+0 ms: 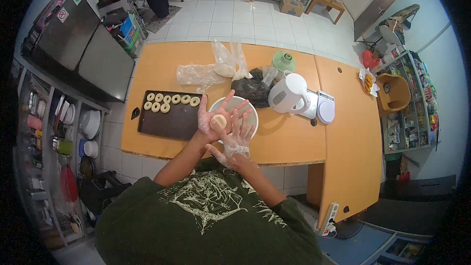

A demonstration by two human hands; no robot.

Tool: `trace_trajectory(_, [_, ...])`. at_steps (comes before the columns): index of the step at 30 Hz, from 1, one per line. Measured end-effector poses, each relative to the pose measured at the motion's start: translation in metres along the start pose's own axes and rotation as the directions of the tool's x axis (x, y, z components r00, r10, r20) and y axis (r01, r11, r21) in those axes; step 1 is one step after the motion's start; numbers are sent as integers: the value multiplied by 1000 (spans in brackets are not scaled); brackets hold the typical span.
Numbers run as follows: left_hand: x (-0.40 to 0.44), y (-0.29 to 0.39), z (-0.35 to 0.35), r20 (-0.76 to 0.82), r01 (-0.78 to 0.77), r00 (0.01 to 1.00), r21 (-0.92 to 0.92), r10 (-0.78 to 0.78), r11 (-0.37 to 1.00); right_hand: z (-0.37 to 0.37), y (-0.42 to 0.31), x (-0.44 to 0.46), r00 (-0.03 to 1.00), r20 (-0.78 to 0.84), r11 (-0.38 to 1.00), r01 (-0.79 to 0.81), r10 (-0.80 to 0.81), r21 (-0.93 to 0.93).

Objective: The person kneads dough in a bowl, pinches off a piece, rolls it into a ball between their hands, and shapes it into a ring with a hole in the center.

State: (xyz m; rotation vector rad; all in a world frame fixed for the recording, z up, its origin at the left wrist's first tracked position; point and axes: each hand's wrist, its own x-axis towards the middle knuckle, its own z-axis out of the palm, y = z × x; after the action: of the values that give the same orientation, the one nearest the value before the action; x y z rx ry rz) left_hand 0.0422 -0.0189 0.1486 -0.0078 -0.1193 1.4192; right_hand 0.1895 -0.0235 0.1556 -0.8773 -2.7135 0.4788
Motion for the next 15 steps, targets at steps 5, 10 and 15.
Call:
trace_trajectory(5, [-2,0,-2,-9,-16,1000,-16,16,1000,5,-2,-1,1000,-10,1000,0,0,-6])
trace_trajectory(10, [-4,0,-2,-8,-20,1000,43,21,999,5,1,-2,999,-20,1000,26,-26,-12])
trace_trajectory(15, [-3,3,0,86,22,996,64,-27,998,3,6,-3,998,-62,999,-18,14,-51])
